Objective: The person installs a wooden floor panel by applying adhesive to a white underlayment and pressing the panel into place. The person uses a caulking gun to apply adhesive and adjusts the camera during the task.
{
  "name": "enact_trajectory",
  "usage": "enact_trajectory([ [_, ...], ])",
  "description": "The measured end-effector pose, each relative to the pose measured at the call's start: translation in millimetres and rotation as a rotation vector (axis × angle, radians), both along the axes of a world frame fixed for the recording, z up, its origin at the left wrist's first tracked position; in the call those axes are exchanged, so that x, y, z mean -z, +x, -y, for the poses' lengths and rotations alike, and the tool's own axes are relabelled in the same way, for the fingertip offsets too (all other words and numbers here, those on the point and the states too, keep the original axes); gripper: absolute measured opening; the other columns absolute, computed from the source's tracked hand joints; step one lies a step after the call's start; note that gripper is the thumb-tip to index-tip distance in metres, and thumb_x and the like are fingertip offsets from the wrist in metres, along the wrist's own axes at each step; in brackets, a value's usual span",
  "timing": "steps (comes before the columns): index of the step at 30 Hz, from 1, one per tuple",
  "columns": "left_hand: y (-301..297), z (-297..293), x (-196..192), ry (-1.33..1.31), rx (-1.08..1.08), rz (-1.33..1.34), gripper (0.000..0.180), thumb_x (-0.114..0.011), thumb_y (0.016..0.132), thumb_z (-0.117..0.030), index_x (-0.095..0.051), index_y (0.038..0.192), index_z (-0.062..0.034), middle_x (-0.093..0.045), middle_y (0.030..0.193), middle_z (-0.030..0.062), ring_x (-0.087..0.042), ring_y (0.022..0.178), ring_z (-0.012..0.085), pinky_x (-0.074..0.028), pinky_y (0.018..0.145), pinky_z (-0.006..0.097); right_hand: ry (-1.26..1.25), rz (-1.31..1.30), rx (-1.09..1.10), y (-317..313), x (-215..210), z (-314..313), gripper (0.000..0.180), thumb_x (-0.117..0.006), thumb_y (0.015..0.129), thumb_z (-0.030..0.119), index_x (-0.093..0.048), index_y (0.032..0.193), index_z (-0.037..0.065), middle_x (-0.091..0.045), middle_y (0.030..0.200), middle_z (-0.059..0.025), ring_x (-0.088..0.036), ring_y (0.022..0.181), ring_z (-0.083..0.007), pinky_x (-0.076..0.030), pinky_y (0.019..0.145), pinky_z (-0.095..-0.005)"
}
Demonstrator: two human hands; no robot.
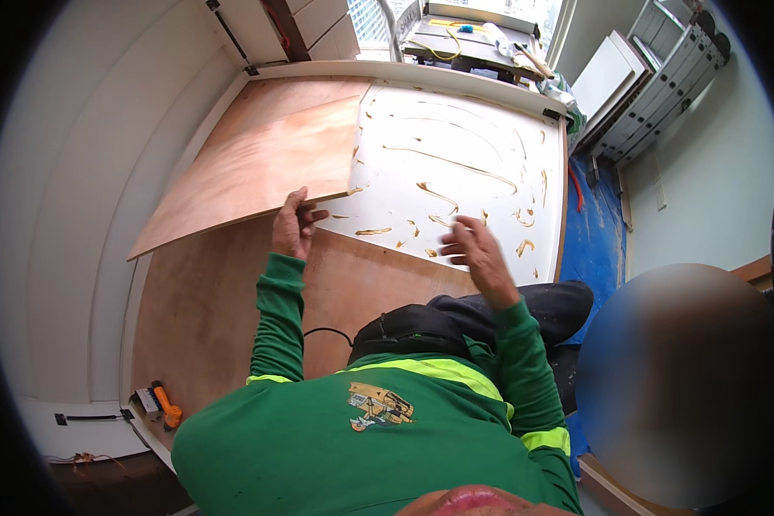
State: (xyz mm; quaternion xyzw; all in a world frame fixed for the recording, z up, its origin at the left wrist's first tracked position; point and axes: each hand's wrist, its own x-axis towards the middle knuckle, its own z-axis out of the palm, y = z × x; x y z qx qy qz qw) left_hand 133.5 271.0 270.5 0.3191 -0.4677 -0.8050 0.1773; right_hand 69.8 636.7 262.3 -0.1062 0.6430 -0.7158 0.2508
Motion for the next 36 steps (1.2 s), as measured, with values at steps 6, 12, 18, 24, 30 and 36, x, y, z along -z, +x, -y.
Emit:
enact_trajectory([
  [6, 14.0, -47.6, 9.5, -0.071, 0.063, 0.04, 0.034, -0.076, 0.102, -0.039, -0.073, 0.099, -0.0049, -0.069, 0.072, 0.0044, -0.078, 0.075, 0.019, -0.042, 0.052, 0.023, -0.346, 0.455, -0.249, -24.6, 3.7, 128.9, 0.084, -0.062, 0.108, 0.064, -0.05, 0.15, -0.007, -0.07, 0.133, -0.0203, -0.073, 0.111, -0.0263, -0.061, 0.092, -0.0401],
  [12, 66.5, 1.5, 51.7, 0.263, -0.078, -0.364, 0.076, -0.065, 0.103, -0.062, -0.055, 0.155, -0.0071, -0.072, 0.139, 0.0122, -0.071, 0.122, 0.0308, -0.061, 0.098, 0.047, -0.201, 0.304, -0.019, -21.8, 30.1, 170.8, 0.041, -0.064, 0.102, 0.011, -0.061, 0.137, -0.01, -0.072, 0.109, -0.0117, -0.073, 0.091, -0.0188, -0.066, 0.079, -0.0362],
  [18, 153.1, 201.6, 108.1, 0.0, -0.527, -0.302, 0.077, -0.073, 0.099, -0.054, -0.056, 0.154, -0.0037, -0.063, 0.15, 0.0152, -0.061, 0.134, 0.0359, -0.052, 0.112, 0.053, -0.087, 0.267, 0.077, -11.4, 49.3, 170.7, 0.046, -0.056, 0.096, 0.006, -0.061, 0.139, -0.007, -0.072, 0.111, -0.0169, -0.07, 0.09, -0.0251, -0.061, 0.076, -0.0413],
  [24, 159.5, 259.0, 98.2, -0.028, -0.41, -0.214, 0.049, -0.074, 0.096, -0.031, -0.07, 0.13, 0.0039, -0.074, 0.127, 0.0163, -0.07, 0.116, 0.0324, -0.057, 0.102, 0.046, -0.154, 0.17, -0.03, -18.3, 31.6, 167.4, 0.046, -0.064, 0.098, 0.014, -0.059, 0.141, -0.001, -0.066, 0.12, -0.0099, -0.066, 0.103, -0.019, -0.063, 0.084, -0.036],
  [30, 175.2, 239.5, 40.0, -0.199, -0.44, -0.272, 0.044, -0.07, 0.095, -0.028, -0.072, 0.123, 0.0054, -0.074, 0.123, 0.0186, -0.072, 0.11, 0.0328, -0.058, 0.097, 0.044, -0.306, 0.162, -0.186, -68.6, 7.4, 175.4, 0.037, -0.07, 0.097, 0.022, -0.061, 0.126, 0.003, -0.066, 0.116, -0.0095, -0.065, 0.11, -0.0222, -0.061, 0.087, -0.0437],
  [36, 193.5, 194.9, -57.1, -0.347, -0.519, -0.193, 0.042, -0.069, 0.096, -0.03, -0.073, 0.119, 0.0056, -0.074, 0.117, 0.0182, -0.071, 0.108, 0.0299, -0.057, 0.093, 0.041, -0.464, 0.393, -0.328, -84.9, 35.5, 185.4, 0.02, -0.072, 0.102, 0.017, -0.064, 0.118, 0.007, -0.066, 0.11, -0.0058, -0.066, 0.108, -0.0216, -0.057, 0.097, -0.0482],
])
